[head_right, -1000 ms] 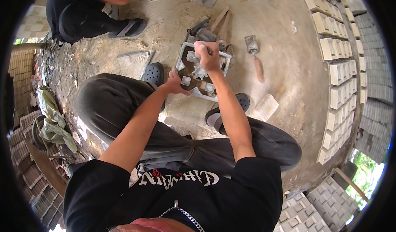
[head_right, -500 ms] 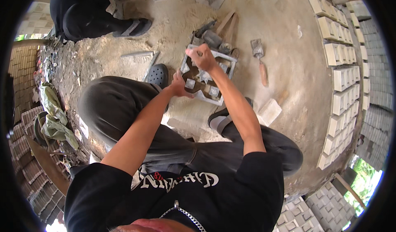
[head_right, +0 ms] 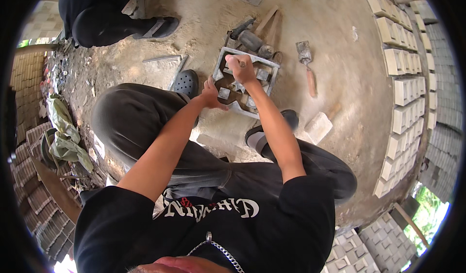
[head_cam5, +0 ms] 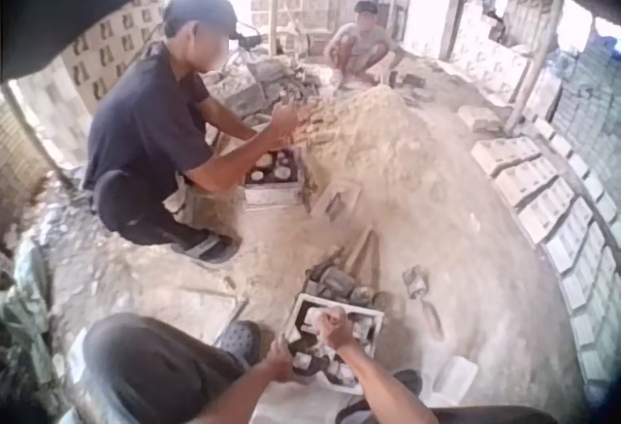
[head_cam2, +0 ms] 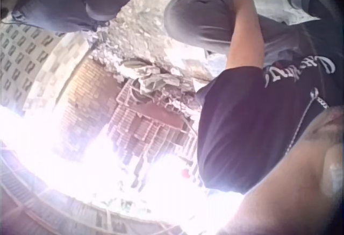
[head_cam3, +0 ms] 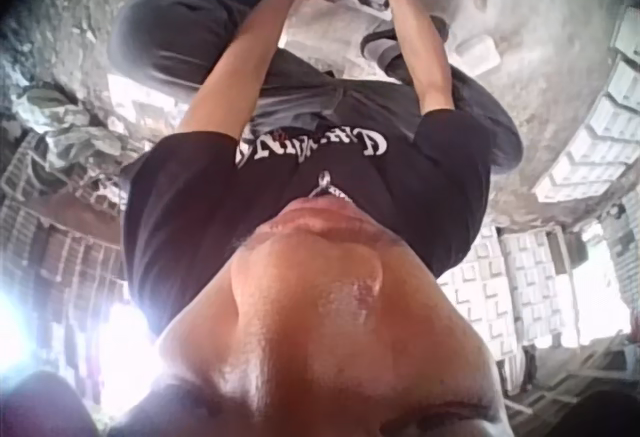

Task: The person cleans a star-shaped decorative mold by hand and with a small metal tool, then places concrete or plaster into the mold and smooths it.

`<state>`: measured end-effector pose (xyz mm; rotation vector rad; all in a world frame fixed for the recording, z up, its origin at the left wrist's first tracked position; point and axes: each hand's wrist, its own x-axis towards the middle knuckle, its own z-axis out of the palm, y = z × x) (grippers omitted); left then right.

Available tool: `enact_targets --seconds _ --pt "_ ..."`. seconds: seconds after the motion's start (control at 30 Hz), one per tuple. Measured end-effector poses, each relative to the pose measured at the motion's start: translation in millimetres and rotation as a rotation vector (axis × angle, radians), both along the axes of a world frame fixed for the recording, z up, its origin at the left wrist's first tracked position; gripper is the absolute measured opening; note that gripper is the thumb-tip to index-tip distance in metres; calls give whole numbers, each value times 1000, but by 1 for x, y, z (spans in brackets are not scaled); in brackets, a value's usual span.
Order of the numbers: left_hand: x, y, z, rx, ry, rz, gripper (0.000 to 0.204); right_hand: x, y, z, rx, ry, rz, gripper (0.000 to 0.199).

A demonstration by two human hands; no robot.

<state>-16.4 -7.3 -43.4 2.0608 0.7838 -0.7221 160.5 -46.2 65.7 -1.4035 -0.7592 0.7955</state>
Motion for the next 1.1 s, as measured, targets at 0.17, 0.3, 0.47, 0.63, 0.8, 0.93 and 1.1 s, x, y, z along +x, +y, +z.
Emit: enact_targets --seconds 0.17,0.3,0.47,0.63,0.8,0.93,1.1 --pt "-2 -2 0 21 1 22 158 -3 -6 0 -16 -49 35 44" --pt "-3 -1 -2 12 -16 31 158 -7 1 2 -1 -158 105 36" --pt "0 2 1 22 -10 32 158 2 12 30 67 139 -125 41" --pt "1 3 4 -47 -3 50 161 20 -3 74 358 293 -339 41" --pt "2 3 5 -25 -9 47 160 9 -2 68 164 175 -582 41" --pt "1 2 8 -37 -7 52 160 -6 -3 29 75 129 -680 37" --pt "4 5 10 -23 4 52 159 15 -6 7 -109 31 -406 54"
